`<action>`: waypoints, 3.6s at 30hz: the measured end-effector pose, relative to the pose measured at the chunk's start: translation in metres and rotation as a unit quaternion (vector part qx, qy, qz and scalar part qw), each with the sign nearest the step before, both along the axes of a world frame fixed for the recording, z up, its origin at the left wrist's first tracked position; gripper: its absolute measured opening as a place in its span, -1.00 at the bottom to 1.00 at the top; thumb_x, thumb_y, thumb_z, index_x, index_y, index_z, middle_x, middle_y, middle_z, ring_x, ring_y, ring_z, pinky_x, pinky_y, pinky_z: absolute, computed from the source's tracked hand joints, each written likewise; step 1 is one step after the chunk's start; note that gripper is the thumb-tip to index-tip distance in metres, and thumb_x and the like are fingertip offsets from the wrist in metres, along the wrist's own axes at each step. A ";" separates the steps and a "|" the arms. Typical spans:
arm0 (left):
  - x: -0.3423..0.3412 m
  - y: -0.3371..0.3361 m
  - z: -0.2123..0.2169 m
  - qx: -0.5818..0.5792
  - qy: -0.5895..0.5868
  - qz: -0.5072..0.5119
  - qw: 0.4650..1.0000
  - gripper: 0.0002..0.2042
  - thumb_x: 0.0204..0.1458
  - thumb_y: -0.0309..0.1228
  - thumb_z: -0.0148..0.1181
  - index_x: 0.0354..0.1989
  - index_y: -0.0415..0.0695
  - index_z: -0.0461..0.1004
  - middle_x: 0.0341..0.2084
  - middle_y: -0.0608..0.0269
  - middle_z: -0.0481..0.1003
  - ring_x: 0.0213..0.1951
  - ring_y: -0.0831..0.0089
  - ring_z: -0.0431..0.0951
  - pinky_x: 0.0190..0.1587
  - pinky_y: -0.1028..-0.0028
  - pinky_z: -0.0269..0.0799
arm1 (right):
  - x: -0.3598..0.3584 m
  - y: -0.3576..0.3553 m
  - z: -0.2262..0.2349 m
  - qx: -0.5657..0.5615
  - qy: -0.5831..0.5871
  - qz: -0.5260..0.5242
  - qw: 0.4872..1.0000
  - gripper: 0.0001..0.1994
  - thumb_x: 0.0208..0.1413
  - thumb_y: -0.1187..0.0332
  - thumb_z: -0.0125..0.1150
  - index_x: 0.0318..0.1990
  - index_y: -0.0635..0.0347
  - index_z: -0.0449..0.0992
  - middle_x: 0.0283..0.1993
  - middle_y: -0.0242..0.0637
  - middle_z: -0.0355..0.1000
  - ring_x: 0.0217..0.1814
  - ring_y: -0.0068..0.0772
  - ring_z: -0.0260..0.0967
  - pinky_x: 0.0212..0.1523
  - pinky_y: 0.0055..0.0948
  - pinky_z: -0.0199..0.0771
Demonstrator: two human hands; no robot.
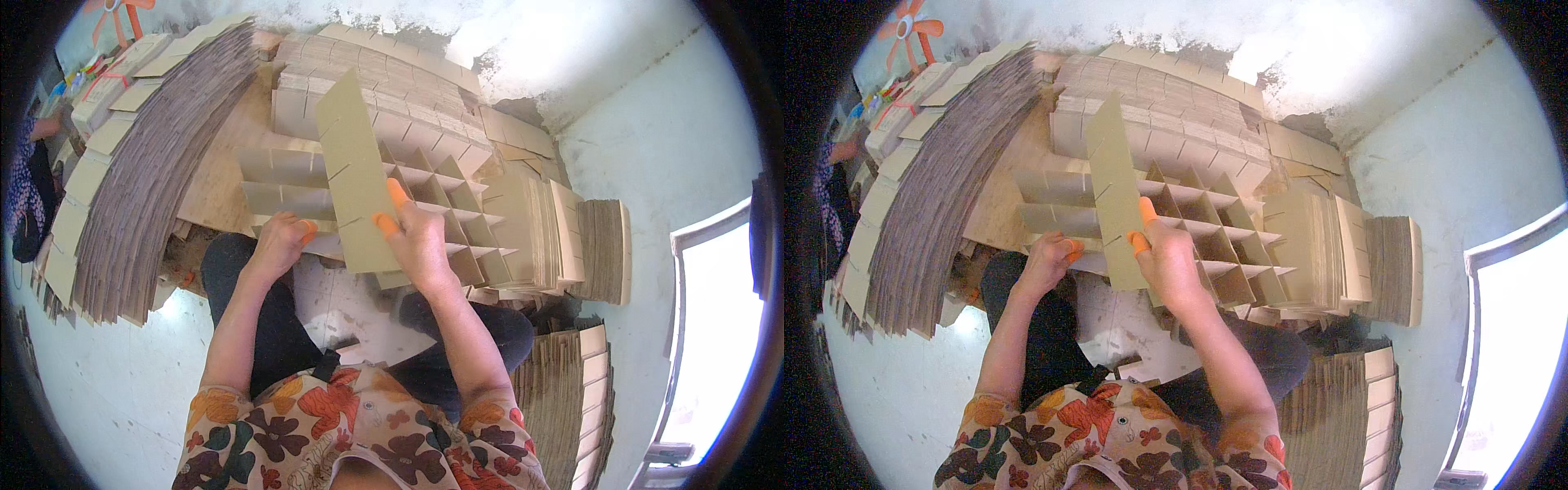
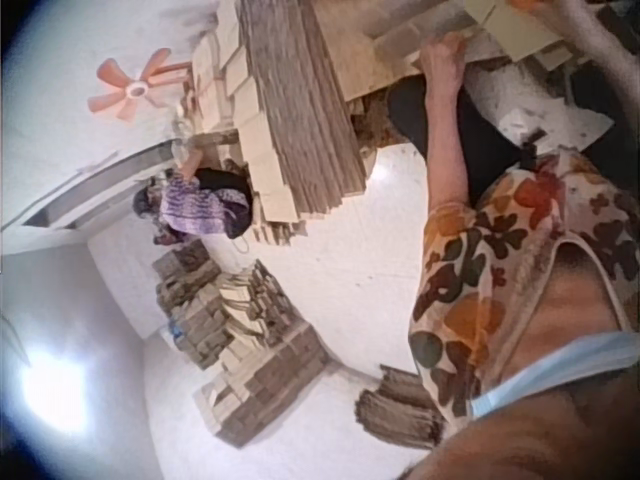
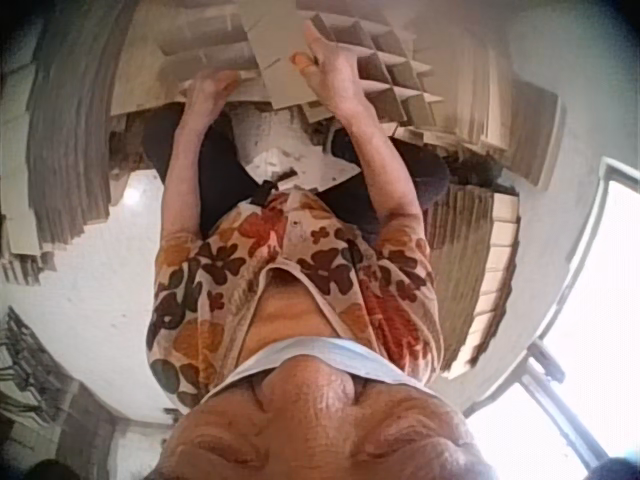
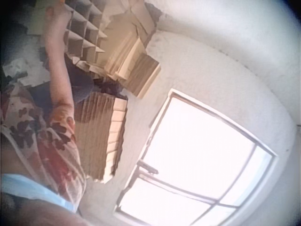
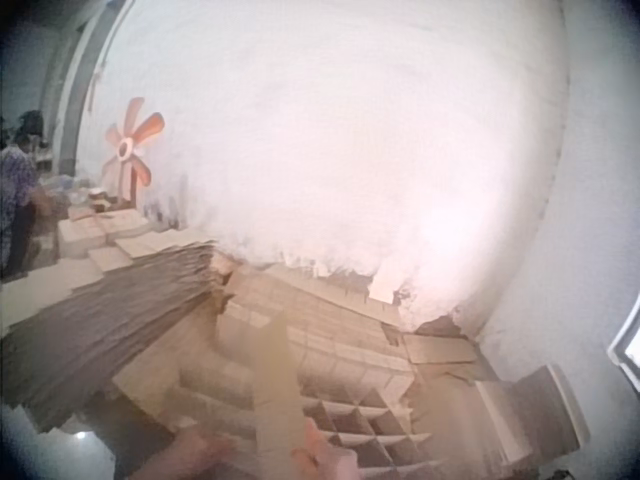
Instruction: The person sits on the floor and folds pre-cut cardboard sheets into a grid-like structure. They repeatedly pick up flat sheets, fold them along scored lines, and place the finished units into a growing stack.
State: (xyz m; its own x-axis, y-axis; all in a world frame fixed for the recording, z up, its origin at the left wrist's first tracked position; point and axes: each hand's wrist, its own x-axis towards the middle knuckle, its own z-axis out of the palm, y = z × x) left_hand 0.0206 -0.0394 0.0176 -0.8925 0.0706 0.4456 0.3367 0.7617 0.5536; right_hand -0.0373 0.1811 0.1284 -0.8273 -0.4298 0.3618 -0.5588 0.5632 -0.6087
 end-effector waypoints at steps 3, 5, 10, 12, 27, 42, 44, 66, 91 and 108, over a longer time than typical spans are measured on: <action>0.002 0.003 0.004 -0.007 -0.005 0.017 1.000 -0.85 -0.21 -0.59 0.28 -0.41 -0.18 0.51 -0.57 0.06 0.43 -0.43 0.07 0.44 -0.38 0.23 0.37 | -0.006 -0.001 -0.003 0.032 0.031 0.008 0.999 -0.54 -0.04 0.44 0.31 0.04 0.44 0.40 -0.69 -0.23 0.11 -0.66 -0.57 -0.01 -0.62 -0.50 0.16; 0.004 0.001 0.002 -0.010 -0.006 0.029 1.000 -0.85 -0.21 -0.58 0.28 -0.41 -0.17 0.51 -0.57 0.05 0.42 -0.44 0.07 0.43 -0.39 0.22 0.37 | -0.006 0.000 0.008 0.041 -0.009 0.027 0.999 -0.53 -0.04 0.45 0.30 0.06 0.43 0.39 -0.69 -0.24 0.08 -0.65 -0.58 -0.01 -0.61 -0.51 0.15; -0.001 0.000 -0.004 0.005 0.006 0.021 1.000 -0.86 -0.20 -0.57 0.28 -0.41 -0.17 0.52 -0.57 0.05 0.40 -0.42 0.07 0.45 -0.40 0.22 0.37 | -0.005 0.002 -0.003 0.040 -0.015 0.050 0.998 -0.55 -0.06 0.50 0.27 0.06 0.36 0.41 -0.66 -0.13 0.16 -0.64 -0.41 0.11 -0.56 -0.44 0.24; -0.004 0.002 -0.005 0.015 0.023 0.012 1.000 -0.87 -0.20 -0.58 0.27 -0.42 -0.16 0.53 -0.58 0.06 0.40 -0.42 0.07 0.45 -0.40 0.22 0.37 | -0.004 -0.002 -0.009 0.039 0.000 0.063 0.997 -0.63 -0.07 0.52 0.25 -0.04 0.35 0.43 -0.61 -0.02 0.24 -0.59 -0.23 0.21 -0.51 -0.34 0.30; -0.008 0.003 -0.014 0.012 0.004 0.042 0.999 -0.90 -0.24 -0.59 0.22 -0.50 -0.15 0.51 -0.57 0.06 0.42 -0.42 0.09 0.44 -0.36 0.22 0.35 | -0.012 -0.027 -0.071 0.247 0.006 0.160 0.956 -0.79 0.04 0.28 0.13 -0.40 0.28 0.46 -0.42 0.03 0.45 -0.37 0.07 0.45 -0.36 -0.05 0.44; 0.004 0.011 0.018 -0.042 -0.021 0.050 0.998 -0.34 -0.35 -0.49 0.40 0.08 -0.19 0.39 -0.03 0.05 0.42 0.06 0.10 0.34 0.11 0.23 0.25 | -0.092 0.298 -0.078 0.374 -0.040 -0.420 0.826 -0.49 -0.14 0.23 0.36 -0.06 0.33 0.37 -0.05 0.05 0.35 0.11 0.00 0.26 0.07 -0.14 0.27; 0.001 0.009 0.013 -0.042 -0.013 0.045 0.998 -0.35 -0.34 -0.48 0.40 0.08 -0.19 0.39 -0.03 0.03 0.42 0.05 0.09 0.33 0.11 0.22 0.25 | -0.088 0.327 -0.104 0.390 0.010 -0.406 0.827 -0.42 -0.21 0.20 0.43 -0.06 0.33 0.34 -0.06 0.06 0.37 0.05 -0.03 0.31 0.02 -0.15 0.31; 0.029 -0.029 0.001 -0.081 0.085 0.191 0.974 -0.46 -0.37 -0.41 0.43 -0.07 -0.15 0.48 -0.22 0.18 0.53 -0.06 0.20 0.43 0.00 0.23 0.25 | -0.030 0.132 0.025 -0.040 0.133 -0.313 0.939 -0.67 0.04 0.36 0.28 -0.05 0.24 0.41 -0.20 -0.02 0.49 -0.19 -0.05 0.49 -0.21 -0.26 0.45; 0.029 -0.043 -0.020 0.114 0.051 0.121 0.985 -0.80 -0.19 -0.62 0.29 -0.33 -0.22 0.52 -0.38 0.11 0.54 -0.29 0.19 0.52 -0.26 0.34 0.44 | 0.034 -0.073 -0.047 0.035 0.024 0.092 0.995 -0.78 -0.01 0.50 0.13 -0.17 0.33 0.38 -0.45 0.09 0.42 -0.42 0.13 0.43 -0.43 -0.12 0.44; 0.024 -0.044 -0.022 0.110 0.048 0.113 0.986 -0.82 -0.15 -0.65 0.24 -0.32 -0.23 0.51 -0.37 0.09 0.52 -0.27 0.16 0.51 -0.23 0.33 0.42 | 0.028 -0.082 -0.070 0.072 -0.011 0.171 0.983 -0.58 0.05 0.51 0.12 0.08 0.48 0.25 -0.55 0.18 0.35 -0.50 0.21 0.36 -0.47 -0.04 0.34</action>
